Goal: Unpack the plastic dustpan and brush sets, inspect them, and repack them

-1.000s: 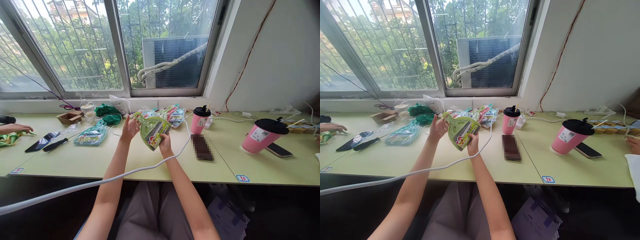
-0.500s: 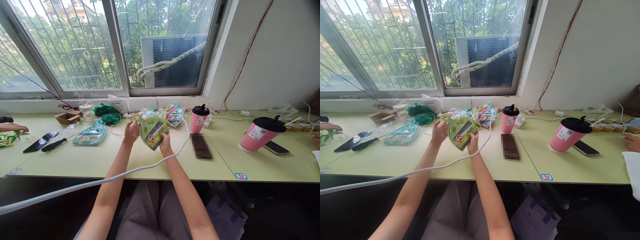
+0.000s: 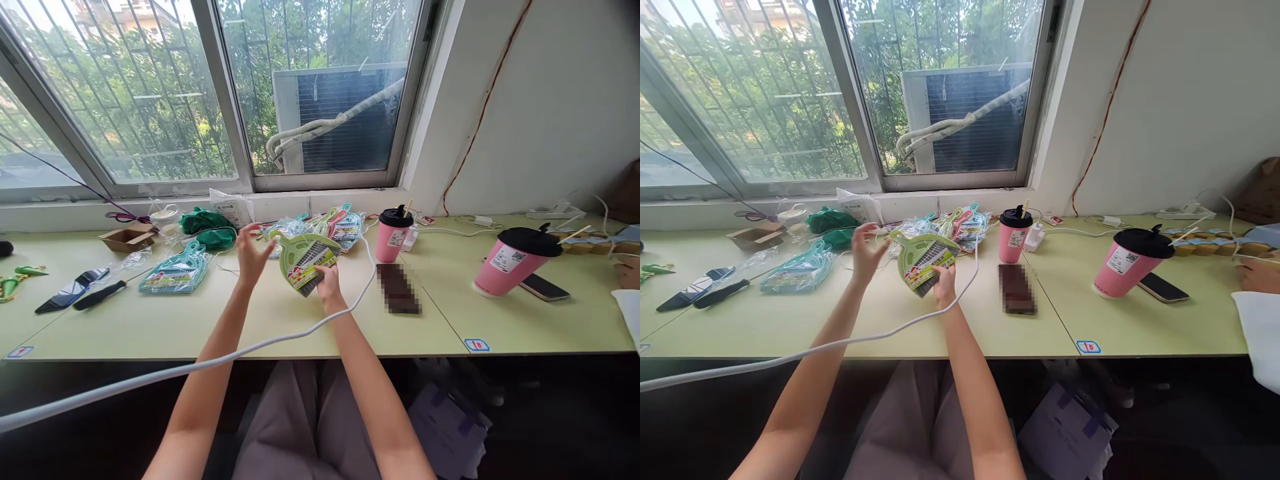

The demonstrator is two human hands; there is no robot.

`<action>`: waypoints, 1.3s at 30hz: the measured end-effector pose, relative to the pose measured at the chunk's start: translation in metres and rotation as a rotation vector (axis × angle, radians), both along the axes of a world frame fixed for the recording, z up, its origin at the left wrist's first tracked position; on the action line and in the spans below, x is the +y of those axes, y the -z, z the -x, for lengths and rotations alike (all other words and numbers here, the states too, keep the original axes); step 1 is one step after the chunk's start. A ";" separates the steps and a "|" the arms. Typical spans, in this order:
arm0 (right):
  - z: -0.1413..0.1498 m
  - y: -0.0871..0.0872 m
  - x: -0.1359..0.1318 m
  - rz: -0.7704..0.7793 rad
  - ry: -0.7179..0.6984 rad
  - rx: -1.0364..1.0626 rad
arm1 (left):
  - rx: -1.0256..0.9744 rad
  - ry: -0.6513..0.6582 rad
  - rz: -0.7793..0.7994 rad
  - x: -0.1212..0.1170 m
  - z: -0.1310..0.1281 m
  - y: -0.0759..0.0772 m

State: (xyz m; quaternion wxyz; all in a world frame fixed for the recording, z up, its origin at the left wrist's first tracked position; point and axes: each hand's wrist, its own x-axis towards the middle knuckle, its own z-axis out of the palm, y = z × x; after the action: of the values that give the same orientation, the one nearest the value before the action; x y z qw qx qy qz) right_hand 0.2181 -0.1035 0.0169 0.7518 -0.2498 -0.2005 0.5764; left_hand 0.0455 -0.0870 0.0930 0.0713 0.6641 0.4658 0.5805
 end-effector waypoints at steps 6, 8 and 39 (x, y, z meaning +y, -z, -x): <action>0.003 0.005 0.005 0.090 0.057 0.002 | 0.926 -0.037 0.079 -0.029 -0.065 0.022; 0.005 0.006 0.006 0.114 0.080 0.007 | 0.989 -0.113 0.094 -0.027 -0.080 0.026; 0.011 0.014 0.011 -0.019 0.078 -0.240 | 0.817 -0.019 0.195 0.030 -0.124 0.010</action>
State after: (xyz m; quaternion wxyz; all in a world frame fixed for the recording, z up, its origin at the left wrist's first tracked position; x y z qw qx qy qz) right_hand 0.2073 -0.0922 0.0034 0.7467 -0.3174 -0.2847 0.5105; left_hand 0.1695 -0.0567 0.0827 -0.0622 0.8256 0.5144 0.2232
